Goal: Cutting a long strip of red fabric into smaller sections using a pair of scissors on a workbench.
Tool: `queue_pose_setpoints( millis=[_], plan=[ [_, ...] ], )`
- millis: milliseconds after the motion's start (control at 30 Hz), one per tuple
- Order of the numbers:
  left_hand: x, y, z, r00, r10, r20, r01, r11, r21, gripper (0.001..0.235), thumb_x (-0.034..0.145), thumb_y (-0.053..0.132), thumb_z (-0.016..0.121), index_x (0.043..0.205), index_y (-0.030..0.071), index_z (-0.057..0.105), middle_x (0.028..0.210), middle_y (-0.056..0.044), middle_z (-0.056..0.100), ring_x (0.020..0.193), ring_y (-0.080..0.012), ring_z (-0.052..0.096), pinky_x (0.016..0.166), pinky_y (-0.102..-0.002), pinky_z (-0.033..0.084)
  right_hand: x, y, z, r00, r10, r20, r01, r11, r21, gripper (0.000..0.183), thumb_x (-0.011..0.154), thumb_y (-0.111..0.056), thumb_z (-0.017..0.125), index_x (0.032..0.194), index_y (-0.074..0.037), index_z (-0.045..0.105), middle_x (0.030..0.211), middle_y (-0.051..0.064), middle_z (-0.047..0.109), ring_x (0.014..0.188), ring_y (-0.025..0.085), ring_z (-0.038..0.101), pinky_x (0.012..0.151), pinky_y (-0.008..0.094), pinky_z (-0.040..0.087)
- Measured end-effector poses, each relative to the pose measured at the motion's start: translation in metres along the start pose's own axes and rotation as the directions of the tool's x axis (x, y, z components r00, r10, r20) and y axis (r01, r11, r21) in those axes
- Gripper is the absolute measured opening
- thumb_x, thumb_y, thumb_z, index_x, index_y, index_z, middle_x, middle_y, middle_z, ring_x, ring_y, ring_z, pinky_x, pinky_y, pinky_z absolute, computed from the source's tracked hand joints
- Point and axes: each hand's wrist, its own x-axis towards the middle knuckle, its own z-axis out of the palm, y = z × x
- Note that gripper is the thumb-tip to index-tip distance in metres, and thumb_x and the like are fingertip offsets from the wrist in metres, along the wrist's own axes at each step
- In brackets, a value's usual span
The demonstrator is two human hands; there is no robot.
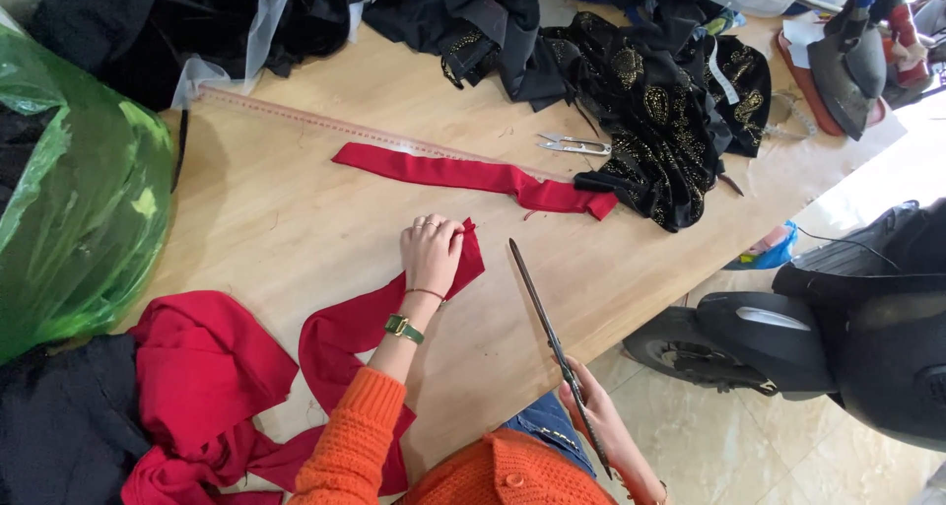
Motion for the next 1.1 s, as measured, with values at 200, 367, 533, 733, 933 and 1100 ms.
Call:
queue_pose_setpoints(
  millis=[200,367,533,733,933,1100],
  plan=[
    [-0.018,0.016,-0.049,0.997,0.072,-0.003,-0.070,0.958,-0.276,0.009,0.089,0.012,0.064,0.092,0.019,0.059,0.110,0.006,0.076,0.123,-0.0241,0.058,0.102,-0.046,0.039,0.006,0.000,-0.004,1.000,-0.007,0.004,0.007,0.999,-0.032,0.073,0.088,-0.053,0.054,0.151,-0.017,0.049,0.145,0.001,0.063,0.119,0.012,0.062,0.095,0.026,0.048],
    [-0.047,0.023,-0.108,0.940,0.236,0.245,-0.080,0.853,-0.515,0.008,0.088,0.012,0.059,0.082,0.016,0.057,0.070,0.008,0.065,0.069,-0.0154,0.061,0.104,-0.042,0.043,0.005,0.000,-0.001,0.998,-0.058,0.028,0.059,0.998,-0.027,0.071,0.091,-0.052,0.052,0.151,-0.016,0.050,0.114,0.003,0.061,0.090,0.012,0.046,0.078,0.025,0.039],
    [-0.062,0.006,-0.086,0.938,0.288,0.195,-0.201,0.907,-0.370,0.010,0.099,0.016,0.061,0.090,0.014,0.064,0.083,0.001,0.073,0.075,-0.0201,0.067,0.079,-0.039,0.049,-0.002,0.002,0.004,0.998,-0.010,0.060,0.006,0.998,0.062,0.069,0.093,-0.050,0.054,0.153,-0.016,0.051,0.064,-0.003,0.031,0.053,0.008,0.025,0.049,0.026,0.021],
    [-0.052,-0.003,-0.038,0.895,0.433,0.107,-0.414,0.896,-0.161,0.011,0.094,0.017,0.074,0.102,0.011,0.073,0.113,-0.003,0.069,0.099,-0.0212,0.067,0.081,-0.038,0.051,-0.010,0.002,0.011,0.991,-0.068,0.117,0.037,0.968,0.247,0.063,0.097,-0.041,0.052,0.154,-0.012,0.052,0.065,-0.004,0.025,0.052,0.007,0.020,0.047,0.026,0.018],
    [-0.048,-0.005,-0.017,0.860,0.505,0.075,-0.505,0.863,-0.017,0.018,0.093,0.023,0.077,0.109,0.014,0.074,0.108,0.000,0.066,0.091,-0.0201,0.060,0.076,-0.036,0.048,-0.021,0.010,0.015,0.979,-0.072,0.189,0.016,0.960,0.281,0.069,0.098,-0.045,0.045,0.160,-0.015,0.042,0.070,-0.002,0.026,0.058,0.009,0.022,0.050,0.025,0.020],
    [-0.047,-0.002,-0.015,0.908,0.417,-0.043,-0.418,0.899,-0.131,0.006,0.094,0.011,0.074,0.099,0.012,0.072,0.102,-0.001,0.067,0.081,-0.0200,0.060,0.071,-0.036,0.048,-0.045,-0.025,0.023,0.976,0.025,0.218,-0.070,0.976,0.206,0.058,0.102,-0.044,0.038,0.150,-0.013,0.049,0.079,0.002,0.039,0.065,0.013,0.032,0.064,0.027,0.032]
  ],
)
